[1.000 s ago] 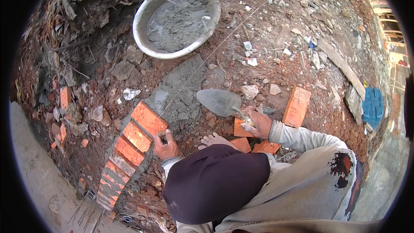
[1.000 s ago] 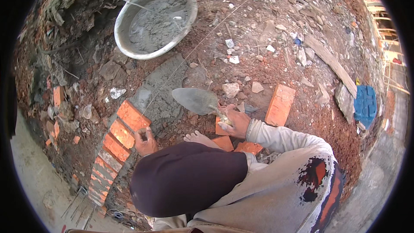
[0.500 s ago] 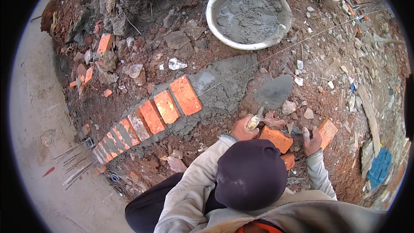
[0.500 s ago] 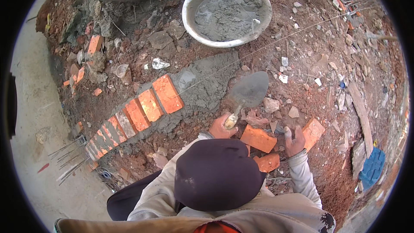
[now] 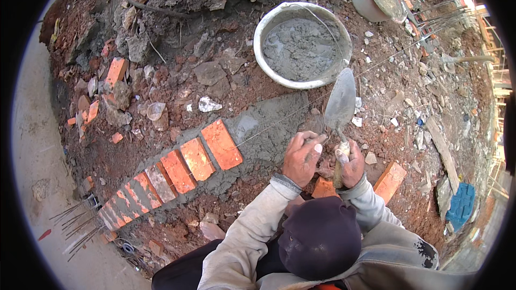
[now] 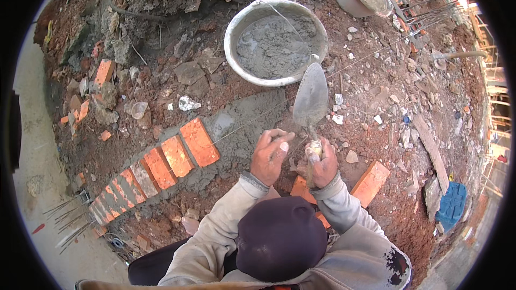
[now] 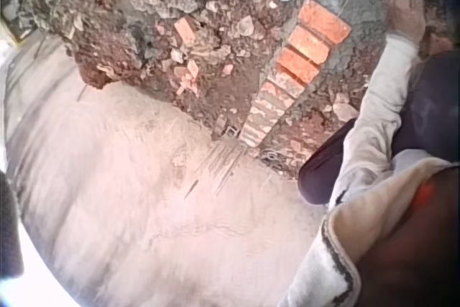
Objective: The person scoops cement from a bucket using a trowel and spreads it on the ground. They place red bricks onto the cement bed, tapping them into alignment with the trowel handle. The person repeats this process to extend a brick row.
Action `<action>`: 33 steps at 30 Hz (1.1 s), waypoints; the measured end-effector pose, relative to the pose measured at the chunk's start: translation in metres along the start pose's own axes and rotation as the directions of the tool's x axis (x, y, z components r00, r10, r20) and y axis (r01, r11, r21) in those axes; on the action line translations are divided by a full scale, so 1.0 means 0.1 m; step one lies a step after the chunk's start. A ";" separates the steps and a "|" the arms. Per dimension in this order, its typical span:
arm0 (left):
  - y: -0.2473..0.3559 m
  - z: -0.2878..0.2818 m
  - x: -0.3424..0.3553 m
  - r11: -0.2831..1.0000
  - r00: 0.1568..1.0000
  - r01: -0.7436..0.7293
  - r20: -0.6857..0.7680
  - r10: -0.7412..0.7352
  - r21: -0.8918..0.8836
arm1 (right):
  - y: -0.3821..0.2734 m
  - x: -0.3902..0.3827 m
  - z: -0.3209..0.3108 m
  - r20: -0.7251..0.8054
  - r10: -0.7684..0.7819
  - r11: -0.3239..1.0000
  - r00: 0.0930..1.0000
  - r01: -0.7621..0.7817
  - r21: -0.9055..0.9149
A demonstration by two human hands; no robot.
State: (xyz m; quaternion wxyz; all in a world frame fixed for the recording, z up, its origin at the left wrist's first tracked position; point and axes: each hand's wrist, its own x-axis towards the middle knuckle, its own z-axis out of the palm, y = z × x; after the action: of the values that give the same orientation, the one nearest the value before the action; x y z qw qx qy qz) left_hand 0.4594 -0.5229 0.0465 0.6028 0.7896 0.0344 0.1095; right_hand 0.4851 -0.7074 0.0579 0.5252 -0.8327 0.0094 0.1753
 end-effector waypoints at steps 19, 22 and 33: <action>-0.25 -0.04 1.61 0.961 0.804 0.274 -0.542 -0.245 -0.027 | -1.56 2.81 -0.33 0.453 -0.025 -0.174 0.891 0.443 -0.880; -0.44 -0.15 1.50 0.952 0.804 0.307 -0.532 -0.266 -0.014 | -1.53 2.82 0.00 0.558 0.009 -0.083 0.830 0.556 -0.827; -0.67 -0.21 1.31 0.967 0.860 0.253 -0.464 -0.210 0.030 | -1.20 2.82 0.21 0.588 0.071 0.385 0.806 0.522 -0.761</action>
State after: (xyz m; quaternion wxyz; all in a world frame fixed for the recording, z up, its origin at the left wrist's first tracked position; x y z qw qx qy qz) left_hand 0.5881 -0.4608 0.0051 0.5504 0.7578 0.2748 0.2174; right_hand 0.7679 -0.5876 0.0686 -0.0061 -0.8877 -0.3514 0.2975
